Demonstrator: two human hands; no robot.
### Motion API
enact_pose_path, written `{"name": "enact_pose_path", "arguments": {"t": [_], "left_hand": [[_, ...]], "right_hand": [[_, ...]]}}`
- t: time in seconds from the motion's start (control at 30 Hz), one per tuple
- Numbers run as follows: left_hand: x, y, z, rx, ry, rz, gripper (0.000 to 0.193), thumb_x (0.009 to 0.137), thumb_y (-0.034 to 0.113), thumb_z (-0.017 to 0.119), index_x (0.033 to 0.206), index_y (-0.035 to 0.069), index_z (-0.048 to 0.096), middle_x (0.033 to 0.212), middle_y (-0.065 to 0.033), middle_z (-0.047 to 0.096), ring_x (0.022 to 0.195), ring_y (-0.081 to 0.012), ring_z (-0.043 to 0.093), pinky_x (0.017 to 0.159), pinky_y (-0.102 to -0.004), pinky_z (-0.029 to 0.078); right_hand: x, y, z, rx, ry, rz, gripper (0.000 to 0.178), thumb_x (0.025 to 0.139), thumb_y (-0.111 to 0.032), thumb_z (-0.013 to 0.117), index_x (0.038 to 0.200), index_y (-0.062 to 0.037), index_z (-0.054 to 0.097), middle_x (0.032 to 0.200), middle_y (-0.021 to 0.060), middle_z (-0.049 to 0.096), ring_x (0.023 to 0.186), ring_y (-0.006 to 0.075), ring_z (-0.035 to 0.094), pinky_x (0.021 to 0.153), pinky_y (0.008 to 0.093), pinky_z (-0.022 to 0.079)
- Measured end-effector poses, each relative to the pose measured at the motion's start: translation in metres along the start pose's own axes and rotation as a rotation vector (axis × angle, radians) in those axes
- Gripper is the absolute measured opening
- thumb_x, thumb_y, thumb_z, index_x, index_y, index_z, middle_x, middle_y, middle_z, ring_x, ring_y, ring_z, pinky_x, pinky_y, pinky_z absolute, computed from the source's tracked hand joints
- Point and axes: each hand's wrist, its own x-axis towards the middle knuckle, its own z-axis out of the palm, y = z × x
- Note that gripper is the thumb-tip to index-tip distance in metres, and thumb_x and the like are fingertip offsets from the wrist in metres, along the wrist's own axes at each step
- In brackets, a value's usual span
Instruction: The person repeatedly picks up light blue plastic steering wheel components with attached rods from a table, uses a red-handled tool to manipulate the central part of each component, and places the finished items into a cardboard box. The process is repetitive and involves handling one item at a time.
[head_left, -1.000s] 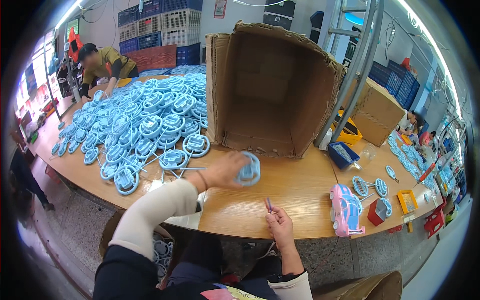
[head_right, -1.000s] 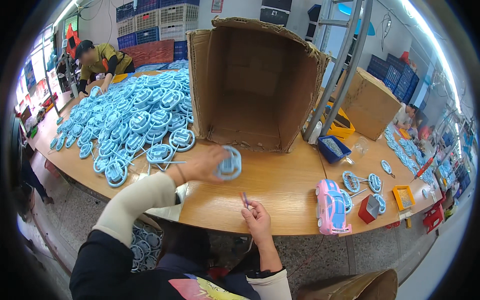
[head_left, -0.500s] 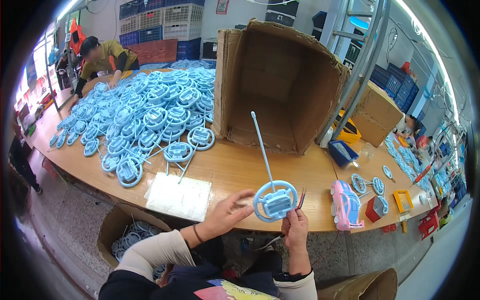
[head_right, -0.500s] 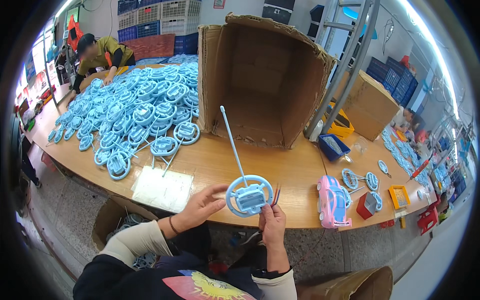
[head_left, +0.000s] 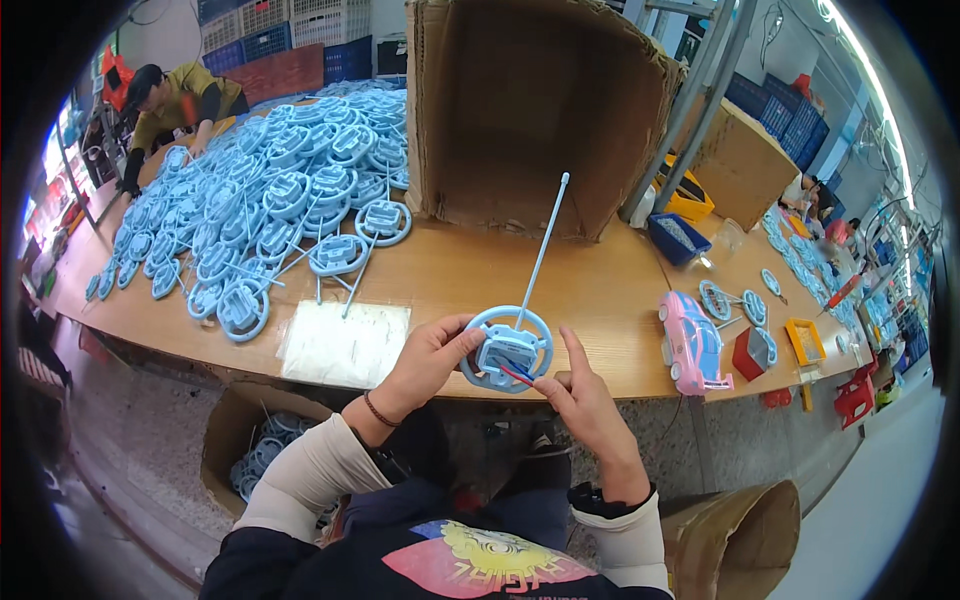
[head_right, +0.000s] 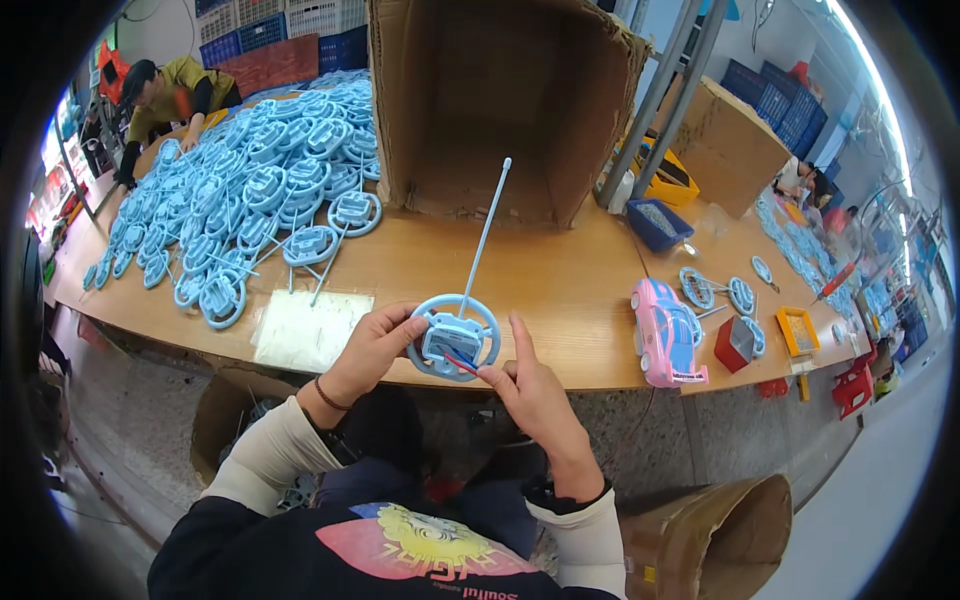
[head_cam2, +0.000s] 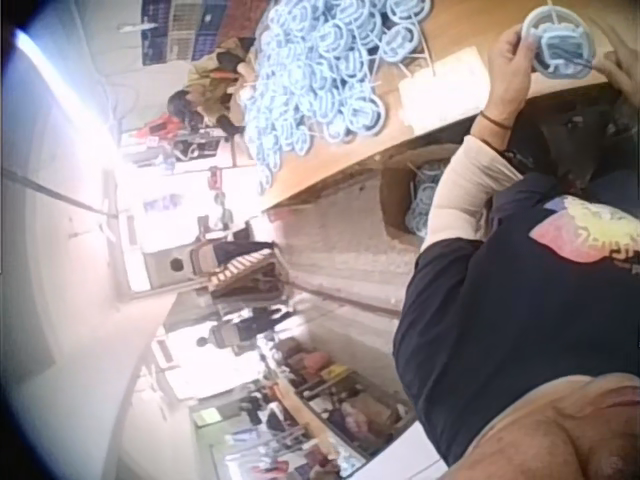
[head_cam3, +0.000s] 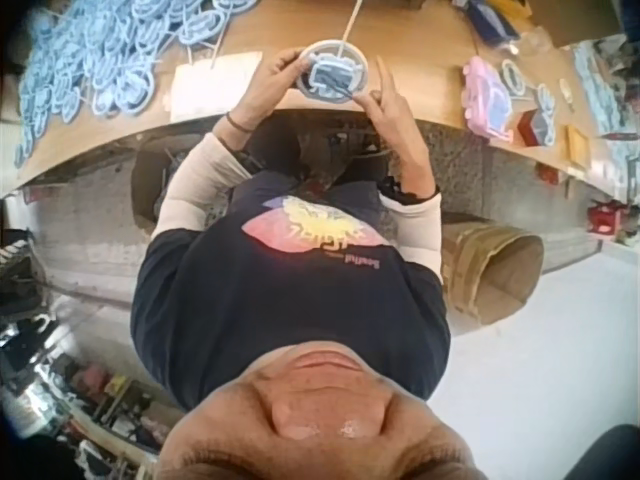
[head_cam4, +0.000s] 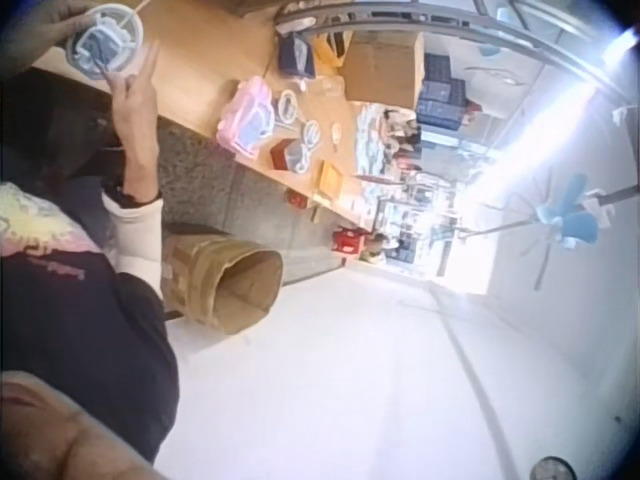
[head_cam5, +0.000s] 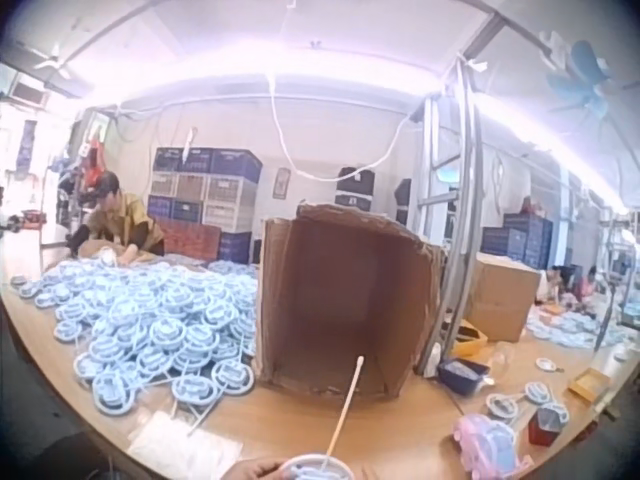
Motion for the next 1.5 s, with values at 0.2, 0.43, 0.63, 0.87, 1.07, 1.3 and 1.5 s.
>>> {"name": "enact_pose_path", "arguments": {"t": [0.2, 0.43, 0.63, 0.87, 1.07, 1.3, 1.5], "left_hand": [[-0.005, 0.0, 0.001, 0.0, -0.012, -0.04, 0.026, 0.089, 0.019, 0.052, 0.107, 0.0, 0.057, 0.082, -0.0009, 0.06, 0.069, -0.0055, 0.055, 0.061, -0.0198, 0.045], [-0.005, -0.002, 0.004, -0.062, -0.014, -0.109, 0.028, 0.089, 0.019, 0.053, 0.108, -0.001, 0.056, 0.086, -0.0022, 0.06, 0.072, -0.0074, 0.056, 0.064, -0.0218, 0.048], [-0.01, -0.016, -0.002, -0.162, -0.069, -0.205, 0.031, 0.09, 0.023, 0.051, 0.108, -0.001, 0.055, 0.091, -0.0046, 0.061, 0.077, -0.0114, 0.06, 0.07, -0.0271, 0.052], [-0.017, -0.032, 0.006, -0.405, -0.246, -0.307, 0.043, 0.091, 0.034, 0.046, 0.114, -0.002, 0.049, 0.104, -0.0084, 0.059, 0.095, -0.0162, 0.057, 0.086, -0.031, 0.046], [-0.026, -0.03, 0.001, -0.397, -0.246, -0.275, 0.043, 0.092, 0.035, 0.042, 0.115, -0.001, 0.049, 0.107, -0.0089, 0.059, 0.098, -0.0177, 0.057, 0.087, -0.032, 0.044], [-0.079, 0.026, -0.055, 0.097, 0.008, -0.203, 0.039, 0.087, 0.026, 0.049, 0.117, 0.0, 0.05, 0.103, -0.0092, 0.06, 0.09, -0.0173, 0.058, 0.08, -0.0305, 0.047], [-0.227, 0.046, -0.207, 0.451, 0.116, -0.419, 0.042, 0.074, 0.019, 0.063, 0.107, -0.005, 0.056, 0.105, -0.0164, 0.059, 0.094, -0.0239, 0.057, 0.081, -0.0318, 0.046]], "right_hand": [[-0.001, -0.009, -0.003, -0.027, -0.048, 0.0, 0.077, 0.083, -0.029, 0.059, 0.137, -0.0009, 0.013, 0.064, 0.0137, 0.057, 0.06, 0.0272, 0.056, 0.059, 0.0335, 0.041], [-0.004, 0.001, 0.004, -0.066, 0.055, -0.11, 0.076, 0.081, -0.022, 0.062, 0.138, -0.0046, 0.015, 0.055, 0.0069, 0.048, 0.051, 0.0149, 0.045, 0.053, 0.0273, 0.036], [-0.01, -0.004, -0.002, -0.048, -0.058, -0.009, 0.073, 0.081, -0.029, 0.061, 0.136, -0.0018, 0.021, 0.061, 0.0103, 0.055, 0.056, 0.0241, 0.054, 0.056, 0.0326, 0.041], [-0.014, 0.007, -0.002, 0.101, -0.133, -0.03, 0.062, 0.08, -0.028, 0.062, 0.131, -0.0074, 0.035, 0.057, 0.0076, 0.05, 0.051, 0.0163, 0.048, 0.053, 0.0287, 0.038], [-0.015, -0.002, 0.009, 0.197, -0.13, -0.05, 0.059, 0.081, -0.028, 0.062, 0.129, -0.0064, 0.037, 0.06, 0.0069, 0.052, 0.054, 0.0146, 0.048, 0.054, 0.0276, 0.039], [-0.024, 0.019, 0.026, 0.207, -0.182, -0.122, 0.049, 0.082, -0.03, 0.059, 0.12, -0.0018, 0.046, 0.067, 0.0078, 0.056, 0.062, 0.0165, 0.054, 0.058, 0.0282, 0.043], [-0.023, 0.03, 0.037, 0.336, -0.278, -0.066, 0.042, 0.087, -0.025, 0.055, 0.123, -0.0056, 0.045, 0.068, 0.0026, 0.05, 0.061, 0.0091, 0.049, 0.057, 0.0241, 0.041]]}}
